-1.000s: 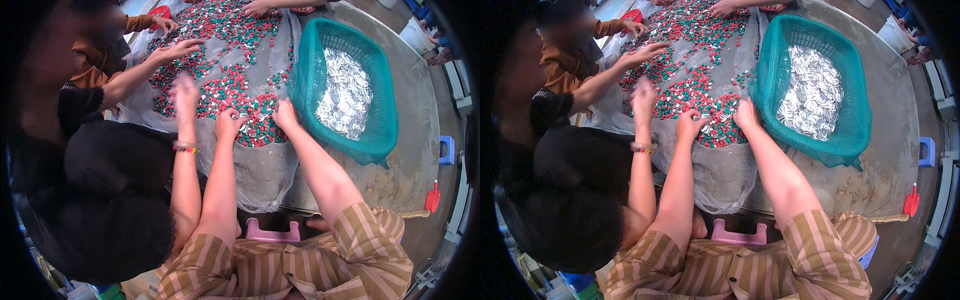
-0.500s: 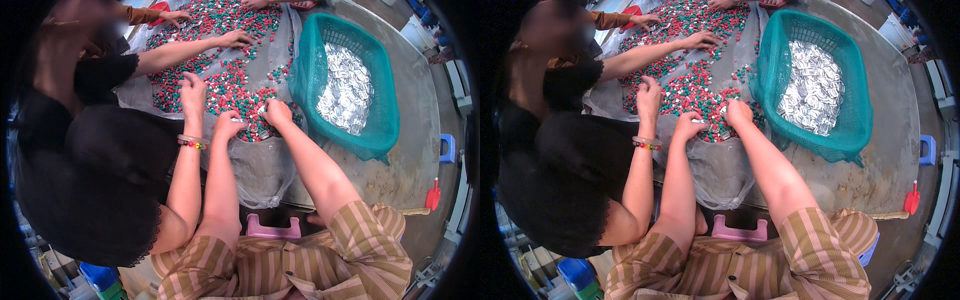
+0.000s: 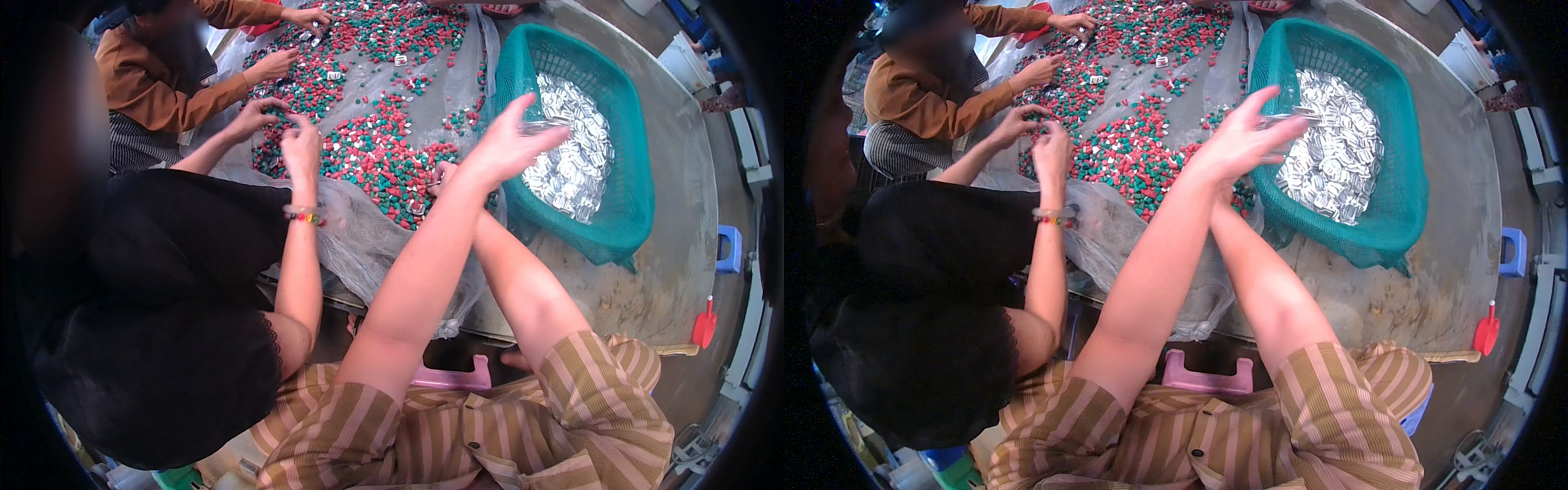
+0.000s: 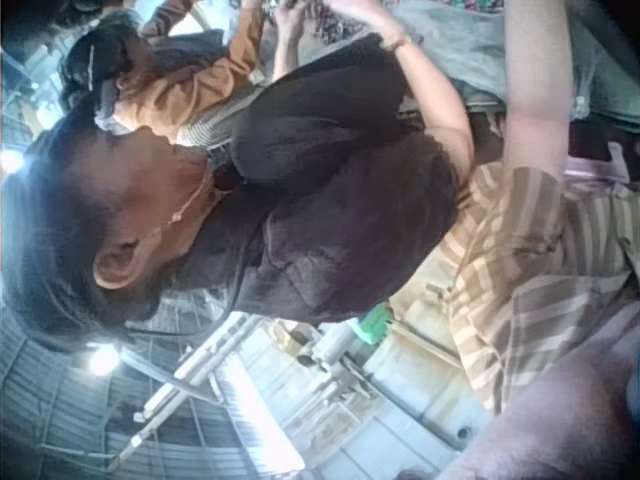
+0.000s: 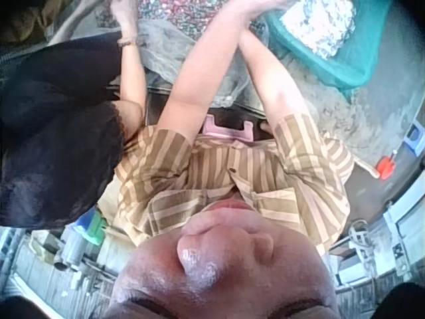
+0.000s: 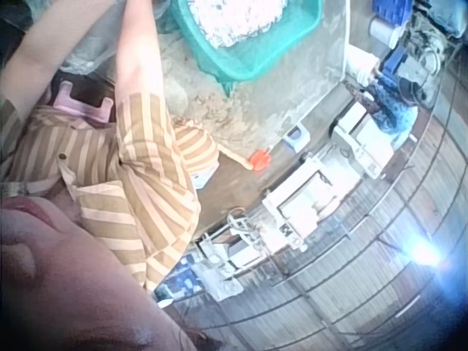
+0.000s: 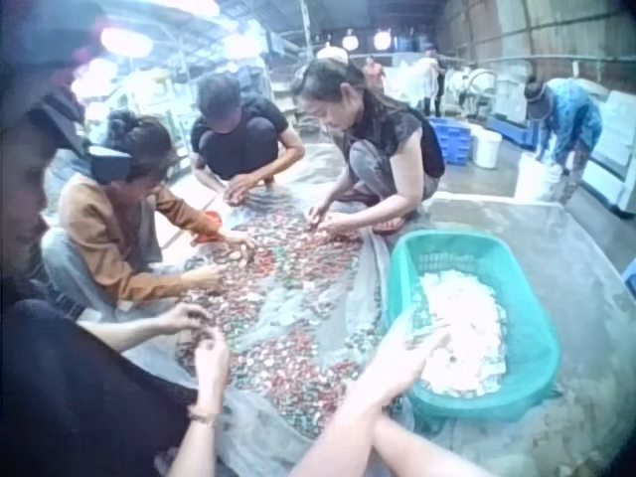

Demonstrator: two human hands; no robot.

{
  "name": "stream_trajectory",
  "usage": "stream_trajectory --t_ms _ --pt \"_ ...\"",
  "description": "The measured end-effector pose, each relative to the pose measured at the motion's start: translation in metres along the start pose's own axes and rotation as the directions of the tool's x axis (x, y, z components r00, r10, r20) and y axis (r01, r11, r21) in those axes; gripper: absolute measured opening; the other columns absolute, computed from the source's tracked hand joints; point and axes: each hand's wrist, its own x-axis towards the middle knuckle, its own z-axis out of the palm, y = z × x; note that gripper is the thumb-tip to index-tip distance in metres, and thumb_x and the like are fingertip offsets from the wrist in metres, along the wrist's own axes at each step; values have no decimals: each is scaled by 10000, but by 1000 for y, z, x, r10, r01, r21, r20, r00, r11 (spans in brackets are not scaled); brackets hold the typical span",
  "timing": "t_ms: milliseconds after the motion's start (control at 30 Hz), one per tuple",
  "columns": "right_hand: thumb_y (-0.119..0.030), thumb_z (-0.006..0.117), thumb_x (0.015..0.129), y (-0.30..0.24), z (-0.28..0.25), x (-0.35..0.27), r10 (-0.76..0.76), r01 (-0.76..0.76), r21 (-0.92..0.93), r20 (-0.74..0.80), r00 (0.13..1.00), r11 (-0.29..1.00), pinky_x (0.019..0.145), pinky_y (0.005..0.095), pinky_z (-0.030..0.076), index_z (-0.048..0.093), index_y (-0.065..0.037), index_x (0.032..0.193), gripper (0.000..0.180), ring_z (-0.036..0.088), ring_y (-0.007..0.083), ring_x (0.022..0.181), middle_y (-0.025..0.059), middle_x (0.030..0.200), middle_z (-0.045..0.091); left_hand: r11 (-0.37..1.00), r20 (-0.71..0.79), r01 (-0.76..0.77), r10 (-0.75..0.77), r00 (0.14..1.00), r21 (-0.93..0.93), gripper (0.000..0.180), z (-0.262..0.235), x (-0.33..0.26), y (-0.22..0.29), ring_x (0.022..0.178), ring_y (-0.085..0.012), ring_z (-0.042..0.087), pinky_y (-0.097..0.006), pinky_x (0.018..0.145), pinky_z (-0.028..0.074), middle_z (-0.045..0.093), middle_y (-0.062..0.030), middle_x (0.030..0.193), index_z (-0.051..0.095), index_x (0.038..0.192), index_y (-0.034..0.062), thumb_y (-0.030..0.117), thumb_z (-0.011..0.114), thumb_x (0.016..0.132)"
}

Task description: The person sits on a small stool and sorts red and green capsules from a large pile on a table, placing them into a green basket. Other workers are also sorting capsules at the same table.

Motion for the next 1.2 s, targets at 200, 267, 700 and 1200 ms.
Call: stream_trajectory --t_ms 200,267,700,1200 --pt "-174 629 794 -3 -49 9 209 -213 565 73 975 797 603 350 454 658 52 811 228 609 193 620 150 656 644 931 -181 -82 155 971 355 438 -82 -4 -15 779 -189 634 -317 686 518 648 -145 911 550 1101 -32 262 660 796" --pt "-174 588 841 -6 -48 7 137 -143 491 49 989 859 570 290 449 662 39 866 227 549 105 596 91 688 656 516 -268 279 -96 959 810 359 -127 -38 -68 826 -303 636 -407 728 502 648 -179 860 649 870 20 315 719 678" --pt "-152 618 753 -23 -44 -65 168 -266 402 262 950 876 676 365 482 618 -30 892 185 624 229 723 117 824 660 343 -325 278 86 942 897 400 -119 -60 -104 905 -298 605 -408 777 484 636 -142 897 600 1124 235 105 546 750" --pt "-97 672 738 -60 -122 -67 -46 186 255 -470 881 949 583 336 486 620 -51 824 110 624 267 664 126 771 634 138 -233 252 -141 962 958 425 -106 -36 -131 941 -258 610 -547 1041 188 655 -97 920 498 1225 374 158 322 904"
